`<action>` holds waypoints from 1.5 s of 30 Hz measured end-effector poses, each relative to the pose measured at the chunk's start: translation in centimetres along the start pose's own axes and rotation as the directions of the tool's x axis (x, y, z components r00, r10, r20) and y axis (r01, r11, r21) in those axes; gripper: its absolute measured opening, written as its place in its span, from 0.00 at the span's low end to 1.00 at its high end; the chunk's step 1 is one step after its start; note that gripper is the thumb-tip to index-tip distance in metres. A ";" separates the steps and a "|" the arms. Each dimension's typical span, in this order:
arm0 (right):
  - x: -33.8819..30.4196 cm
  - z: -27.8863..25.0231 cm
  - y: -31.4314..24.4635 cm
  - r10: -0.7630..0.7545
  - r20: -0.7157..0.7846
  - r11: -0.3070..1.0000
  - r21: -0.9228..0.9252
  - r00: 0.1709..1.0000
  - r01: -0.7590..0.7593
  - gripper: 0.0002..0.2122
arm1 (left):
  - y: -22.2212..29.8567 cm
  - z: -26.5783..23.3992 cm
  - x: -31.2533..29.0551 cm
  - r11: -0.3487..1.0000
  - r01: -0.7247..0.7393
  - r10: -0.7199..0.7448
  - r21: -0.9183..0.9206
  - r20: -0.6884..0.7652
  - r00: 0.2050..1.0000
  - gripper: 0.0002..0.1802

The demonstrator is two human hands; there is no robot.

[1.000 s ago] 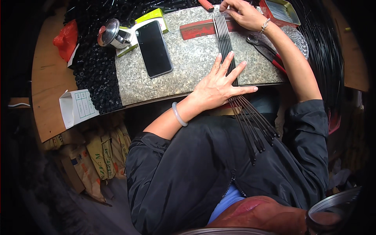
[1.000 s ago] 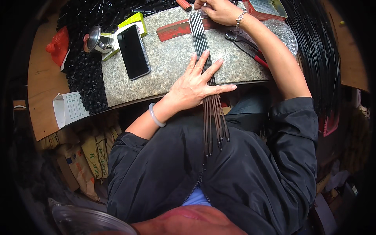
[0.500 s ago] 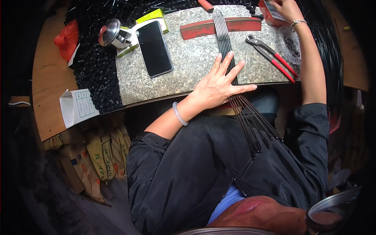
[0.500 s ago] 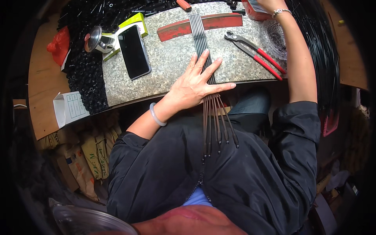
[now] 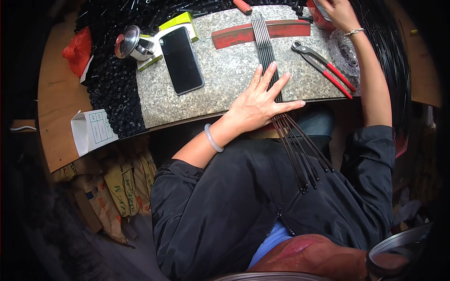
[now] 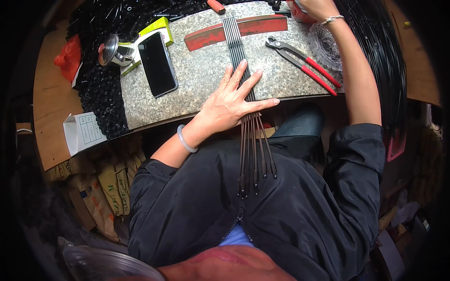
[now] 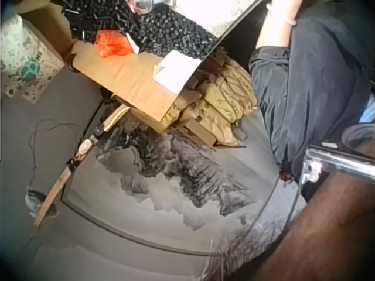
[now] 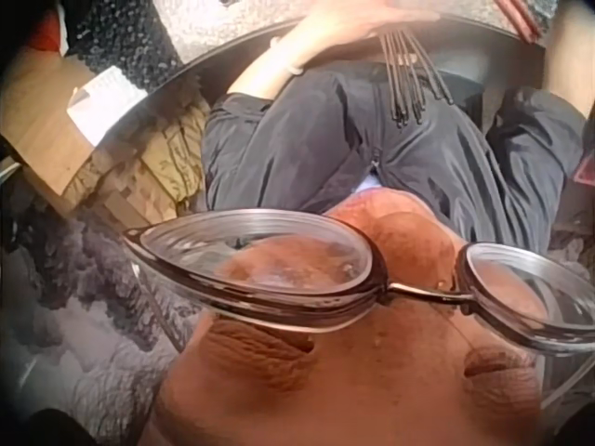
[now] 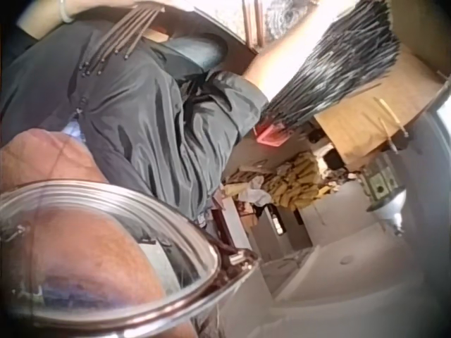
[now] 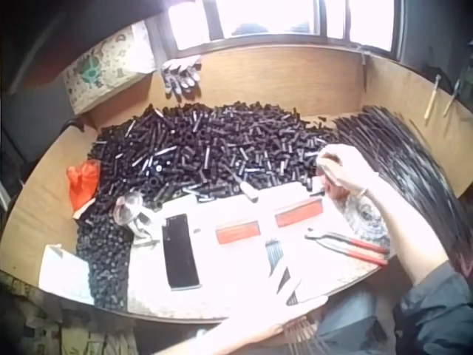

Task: Assembling plastic components onto bundles of black electrical cables using pliers.

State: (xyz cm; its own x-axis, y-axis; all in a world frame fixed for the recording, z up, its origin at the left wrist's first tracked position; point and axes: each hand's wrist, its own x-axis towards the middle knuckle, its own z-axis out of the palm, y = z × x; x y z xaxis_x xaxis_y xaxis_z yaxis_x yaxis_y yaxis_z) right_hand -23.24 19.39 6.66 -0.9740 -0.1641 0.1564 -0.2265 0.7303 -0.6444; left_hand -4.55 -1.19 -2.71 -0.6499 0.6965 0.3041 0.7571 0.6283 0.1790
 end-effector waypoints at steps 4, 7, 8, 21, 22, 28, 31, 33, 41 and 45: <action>0.4 5.9 0.8 -0.319 0.205 0.934 -0.099 0.925 0.344 0.13 | -0.1 0.0 -0.3 0.999 0.004 -0.006 0.041 0.041 0.999 0.32; 0.5 7.4 0.6 -0.211 0.208 0.959 -0.145 0.955 0.244 0.15 | 0.0 0.2 0.0 1.000 0.001 -0.001 0.003 0.010 1.000 0.32; 0.6 7.3 0.7 -0.213 0.206 0.959 -0.146 0.955 0.245 0.15 | 0.0 0.2 0.1 1.000 -0.002 0.001 -0.021 -0.009 1.000 0.32; 0.9 7.6 0.2 -0.156 0.272 0.964 -0.170 0.950 0.207 0.16 | -0.1 0.2 -0.2 1.000 0.003 -0.003 -0.012 -0.016 1.000 0.32; 0.8 7.6 0.1 -0.155 0.275 0.964 -0.168 0.949 0.206 0.16 | -0.1 0.2 -0.2 1.000 0.002 -0.002 -0.008 -0.017 1.000 0.32; 0.7 8.1 0.5 -0.173 0.238 0.961 -0.172 0.956 0.217 0.16 | -0.1 0.2 -0.1 1.000 -0.001 0.001 -0.004 -0.012 1.000 0.33; 0.4 7.6 -0.3 -0.158 0.240 0.961 -0.184 0.958 0.205 0.16 | -0.1 0.1 -0.2 1.000 0.000 0.000 -0.007 -0.012 1.000 0.33; 0.5 7.2 -0.5 -0.127 0.271 0.968 -0.175 0.954 0.179 0.16 | -0.1 0.1 -0.2 1.000 -0.003 0.003 -0.004 -0.015 1.000 0.33; 0.2 6.9 -1.0 -0.112 0.270 0.975 -0.156 0.956 0.158 0.14 | -0.2 0.2 -0.2 1.000 -0.005 0.005 -0.005 -0.008 1.000 0.32; 0.4 7.2 -0.8 -0.102 0.269 0.975 -0.164 0.958 0.150 0.15 | -0.1 0.2 -0.2 1.000 0.000 0.000 -0.005 -0.011 1.000 0.33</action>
State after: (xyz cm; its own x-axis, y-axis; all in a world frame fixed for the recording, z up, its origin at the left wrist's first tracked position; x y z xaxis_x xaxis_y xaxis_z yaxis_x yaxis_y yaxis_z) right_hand -23.48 13.91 1.83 -0.9118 -0.4104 0.0141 -0.3658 0.7961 -0.4821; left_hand -4.55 -1.29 -2.97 -0.6488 0.6928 0.3149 0.7577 0.6263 0.1831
